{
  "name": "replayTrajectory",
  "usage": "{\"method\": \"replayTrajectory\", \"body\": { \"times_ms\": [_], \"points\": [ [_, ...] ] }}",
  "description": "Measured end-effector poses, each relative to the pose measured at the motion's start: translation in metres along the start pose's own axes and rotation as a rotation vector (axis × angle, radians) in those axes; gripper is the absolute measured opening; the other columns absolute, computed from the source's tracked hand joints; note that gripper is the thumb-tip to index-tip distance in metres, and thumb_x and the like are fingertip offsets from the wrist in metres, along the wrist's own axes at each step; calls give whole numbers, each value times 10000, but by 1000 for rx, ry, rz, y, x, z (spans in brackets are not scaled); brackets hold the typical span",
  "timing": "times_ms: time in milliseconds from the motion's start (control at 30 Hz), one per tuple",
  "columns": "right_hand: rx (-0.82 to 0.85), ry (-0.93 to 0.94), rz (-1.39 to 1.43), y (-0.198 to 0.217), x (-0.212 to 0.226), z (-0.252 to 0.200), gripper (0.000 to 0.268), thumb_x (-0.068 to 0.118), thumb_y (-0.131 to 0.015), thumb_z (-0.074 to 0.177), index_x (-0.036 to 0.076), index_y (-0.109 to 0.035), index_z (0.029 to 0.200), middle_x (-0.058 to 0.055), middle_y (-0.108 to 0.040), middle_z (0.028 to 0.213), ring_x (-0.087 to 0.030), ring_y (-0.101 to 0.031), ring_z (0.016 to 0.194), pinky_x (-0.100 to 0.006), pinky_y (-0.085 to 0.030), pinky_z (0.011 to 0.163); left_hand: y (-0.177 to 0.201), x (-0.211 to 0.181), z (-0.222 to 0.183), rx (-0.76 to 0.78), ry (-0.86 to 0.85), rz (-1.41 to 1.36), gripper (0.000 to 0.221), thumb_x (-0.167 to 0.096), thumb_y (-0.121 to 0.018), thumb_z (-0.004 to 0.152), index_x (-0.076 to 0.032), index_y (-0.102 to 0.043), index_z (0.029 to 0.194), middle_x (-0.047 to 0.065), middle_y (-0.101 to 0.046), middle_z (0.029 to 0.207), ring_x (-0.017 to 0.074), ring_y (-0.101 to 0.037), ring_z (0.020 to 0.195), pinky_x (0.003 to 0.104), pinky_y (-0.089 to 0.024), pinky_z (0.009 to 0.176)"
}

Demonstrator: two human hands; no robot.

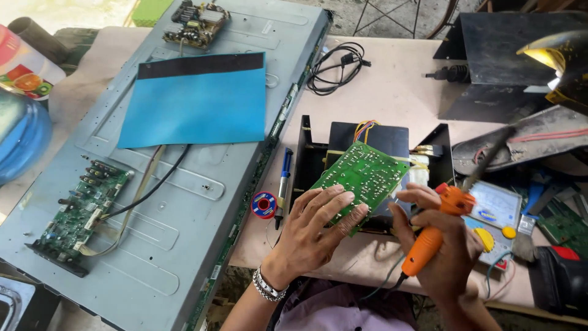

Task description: Desoldering electronic components from a printed circuit board using a soldering iron and a desoldering pump.

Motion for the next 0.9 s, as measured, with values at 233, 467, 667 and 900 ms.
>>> {"method": "replayTrajectory", "body": {
  "times_ms": [233, 467, 667, 900],
  "points": [
    [218, 10, 144, -5, -14, -3, 346, -6, -808, 863, 74, -502, 1005, -130, -753, 1158, -287, -757, 1118, -399, -586, 1006, -4, -13, -8, 71, -12, 24, 475, -15, -324, 1065, -171, -556, 1449, 130, -523, 1388, 341, -613, 1293, 526, -515, 1113],
    [78, 187, 157, -4, -16, -20, 346, -37, -806, 873, 46, -472, 900, -164, -756, 1045, -328, -772, 969, -439, -624, 883, 0, -30, -26, -123, 232, -43, 395, -58, -505, 1050, -223, -612, 1392, 106, -449, 1415, 287, -501, 1345, 518, -444, 1204],
    [-5, 192, 144, -4, -23, -32, 348, 4, -826, 867, 61, -484, 833, -130, -769, 998, -329, -785, 949, -337, -613, 795, -4, -38, -52, -477, 1116, -808, 488, -423, -631, 907, -51, -542, 1211, 132, -618, 1216, 234, -635, 1139, 350, -552, 996],
    [26, 227, 215, -10, -38, -53, 391, -67, -812, 853, 64, -455, 761, -149, -745, 1013, -324, -760, 962, -403, -631, 852, -42, -32, -38, -420, 1570, -1484, 592, -252, -752, 806, -61, -580, 1339, 109, -682, 1299, 222, -650, 1200, 346, -516, 1091]
  ]
}}
Point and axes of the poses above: each hand's wrist, its own z-axis towards the middle knuckle, its own y-axis out of the back of the hand, x = y × z, the point moved 7 cm from there along z, towards the middle knuckle
